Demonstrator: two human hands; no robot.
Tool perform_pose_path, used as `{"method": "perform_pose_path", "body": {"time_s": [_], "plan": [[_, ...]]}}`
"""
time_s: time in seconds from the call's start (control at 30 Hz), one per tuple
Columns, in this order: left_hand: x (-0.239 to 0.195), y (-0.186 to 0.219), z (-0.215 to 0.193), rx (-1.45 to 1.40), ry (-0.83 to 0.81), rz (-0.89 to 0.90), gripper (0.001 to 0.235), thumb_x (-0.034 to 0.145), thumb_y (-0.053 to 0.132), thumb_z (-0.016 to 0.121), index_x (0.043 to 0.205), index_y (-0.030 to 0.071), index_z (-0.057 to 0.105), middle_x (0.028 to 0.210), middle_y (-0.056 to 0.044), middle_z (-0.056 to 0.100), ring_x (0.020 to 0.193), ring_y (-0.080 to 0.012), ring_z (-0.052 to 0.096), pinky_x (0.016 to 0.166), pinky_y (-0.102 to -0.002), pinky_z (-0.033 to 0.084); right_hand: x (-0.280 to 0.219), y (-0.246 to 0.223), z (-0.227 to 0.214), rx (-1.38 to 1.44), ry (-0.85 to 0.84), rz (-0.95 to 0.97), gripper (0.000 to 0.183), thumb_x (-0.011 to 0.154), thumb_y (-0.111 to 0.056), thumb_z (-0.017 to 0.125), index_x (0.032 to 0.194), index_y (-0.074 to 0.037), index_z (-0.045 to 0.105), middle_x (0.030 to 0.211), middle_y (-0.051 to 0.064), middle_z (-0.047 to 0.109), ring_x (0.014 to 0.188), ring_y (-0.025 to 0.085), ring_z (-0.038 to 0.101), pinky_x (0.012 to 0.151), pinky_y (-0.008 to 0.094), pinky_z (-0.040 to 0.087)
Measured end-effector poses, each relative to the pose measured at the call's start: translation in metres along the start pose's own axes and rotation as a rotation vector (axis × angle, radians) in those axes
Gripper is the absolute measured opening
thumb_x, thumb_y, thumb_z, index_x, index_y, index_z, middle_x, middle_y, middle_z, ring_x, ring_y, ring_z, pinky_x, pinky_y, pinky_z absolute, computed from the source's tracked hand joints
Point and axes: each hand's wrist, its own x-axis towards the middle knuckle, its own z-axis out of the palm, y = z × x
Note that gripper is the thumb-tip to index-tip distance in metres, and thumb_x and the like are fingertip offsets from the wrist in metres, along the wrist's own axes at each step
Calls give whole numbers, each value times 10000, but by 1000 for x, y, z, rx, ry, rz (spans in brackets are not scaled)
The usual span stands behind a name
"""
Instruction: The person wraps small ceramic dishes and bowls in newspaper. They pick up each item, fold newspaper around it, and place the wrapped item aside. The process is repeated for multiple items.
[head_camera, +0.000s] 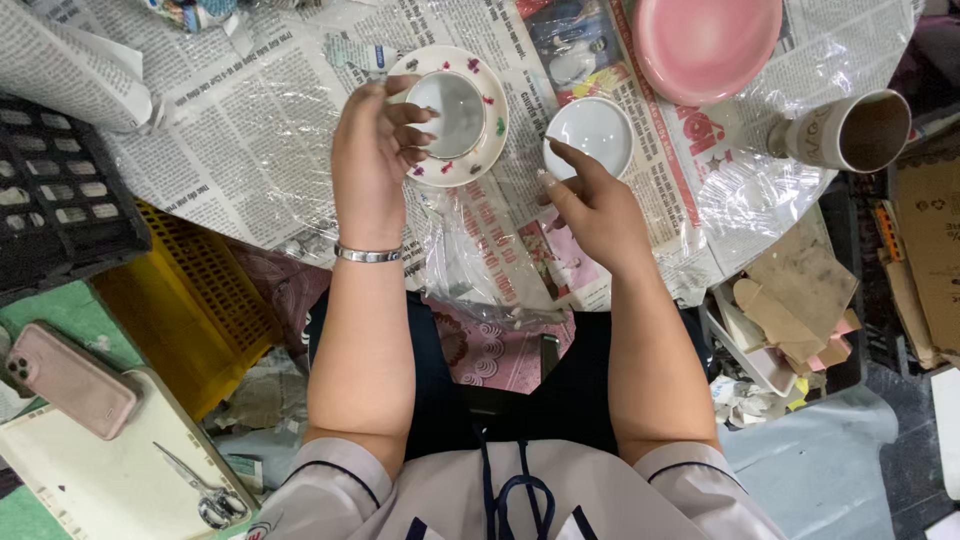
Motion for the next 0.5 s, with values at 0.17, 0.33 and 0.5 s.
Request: {"method": "perform_pose_path", "body": {"time_s": [0.17, 0.33, 0.5], "plan": [[1, -6, 7, 187, -16, 63, 318, 1060, 278, 508, 1209, 36, 653, 929, -64, 748, 741, -115, 654, 667, -265, 508, 2, 2, 3, -7, -21, -72, 475, 997, -282, 664, 1443, -139, 589, 950, 85, 776, 793, 123, 706, 729, 285, 562], [-4, -17, 26, 809, -52, 223, 366, 994, 348, 610, 1250, 89, 649, 1004, -64, 785, 823, -167, 741, 695, -311, 574, 0, 14, 1, -113, 94, -173, 395, 995, -232, 680, 1375, -127, 654, 924, 89, 760, 797, 129, 704, 742, 295, 550], [-12, -12, 47, 1229, -155, 472, 347, 968, 330, 664, 1239, 113, 672, 1026, -129, 756, 864, -298, 727, 759, -422, 566, 21, -15, 7, -350, 305, -402, 331, 973, -160, 726, 1297, -97, 703, 1058, 124, 743, 890, 254, 691, 821, 367, 536]]}}
